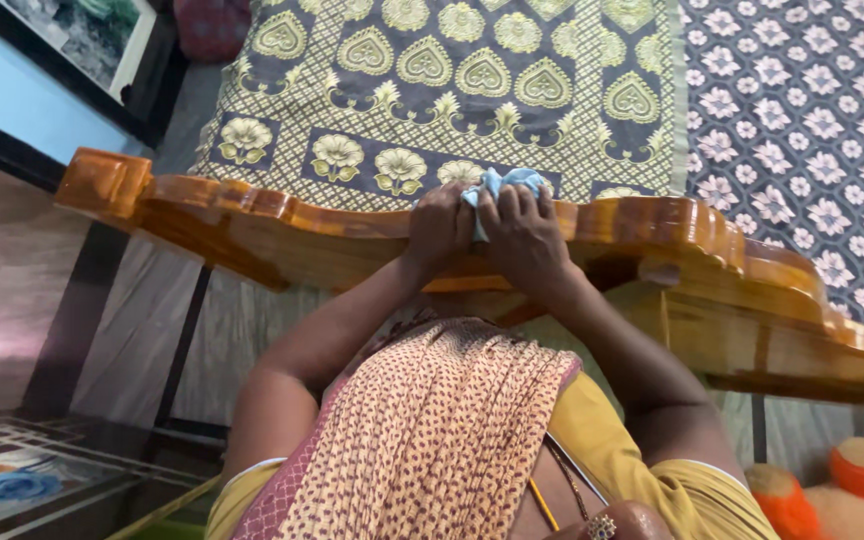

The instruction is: The person wipes the wooden frame of a bed with a light blue cloth, moving along the side and headboard. The person then smooths the patterned bedsheet with both hands.

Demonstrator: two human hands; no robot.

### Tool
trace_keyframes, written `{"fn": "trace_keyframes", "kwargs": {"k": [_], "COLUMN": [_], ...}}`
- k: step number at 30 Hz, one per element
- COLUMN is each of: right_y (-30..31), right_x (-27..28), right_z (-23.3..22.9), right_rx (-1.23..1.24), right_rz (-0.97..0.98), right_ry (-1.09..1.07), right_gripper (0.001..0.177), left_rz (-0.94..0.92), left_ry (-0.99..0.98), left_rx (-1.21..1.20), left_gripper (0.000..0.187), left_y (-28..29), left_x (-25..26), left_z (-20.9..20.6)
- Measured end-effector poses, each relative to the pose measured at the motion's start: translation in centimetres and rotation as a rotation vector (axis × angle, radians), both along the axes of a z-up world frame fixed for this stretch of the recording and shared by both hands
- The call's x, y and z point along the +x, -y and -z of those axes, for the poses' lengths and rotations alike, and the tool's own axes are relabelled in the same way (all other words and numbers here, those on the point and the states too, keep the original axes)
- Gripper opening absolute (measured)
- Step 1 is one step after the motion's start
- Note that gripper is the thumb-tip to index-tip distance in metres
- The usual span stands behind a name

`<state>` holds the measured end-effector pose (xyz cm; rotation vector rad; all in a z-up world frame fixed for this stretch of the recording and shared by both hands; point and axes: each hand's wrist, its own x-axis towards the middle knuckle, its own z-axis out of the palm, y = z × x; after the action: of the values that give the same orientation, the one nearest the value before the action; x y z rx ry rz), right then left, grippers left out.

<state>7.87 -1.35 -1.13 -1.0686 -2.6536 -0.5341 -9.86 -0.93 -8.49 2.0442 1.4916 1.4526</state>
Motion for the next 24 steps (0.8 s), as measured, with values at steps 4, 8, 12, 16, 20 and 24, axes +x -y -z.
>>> {"fn": "trace_keyframes", "kwargs": {"k": [4, 8, 12, 16, 20, 24], "right_y": [-0.1, -0.2, 0.0, 1.1, 2.3, 2.5], "right_x": [3.9, 7.8, 11.5, 15.3, 19.3, 21.4], "right_z": [-2.5, -3.4, -4.0, -5.2, -5.6, -4.4], "right_rx": [-0.176, -0.138, 0.044, 0.106, -0.087, -0.191], "right_rz": [-0.025, 0.074, 0.115, 0.151, 0.234, 0.194], "right_ry": [-0.137, -0.072, -0.010, -0.083, -0.277, -0.448], "right_gripper": [0.082, 0.082, 0.066, 0.068, 0.076, 0.073], "left_rz": [-0.015, 0.007, 0.029, 0.095, 0.152, 0.228], "left_ry": [-0.106, -0.257, -0.344, -0.279, -0.180, -0.352], "left_rx": [0.067, -0.058, -0.008, 0.033, 0.259, 0.451], "left_gripper": [0.032, 0.035, 0.036, 0.045, 0.057, 0.069], "left_y": [-1.1, -1.5, -2.2, -2.6, -3.5, -4.2], "left_x": [3.7, 7.5, 11.4, 15.2, 18.6, 20.3], "left_z": [-3.1, -5.7, -7.1, -8.1, -9.7, -11.0]}}
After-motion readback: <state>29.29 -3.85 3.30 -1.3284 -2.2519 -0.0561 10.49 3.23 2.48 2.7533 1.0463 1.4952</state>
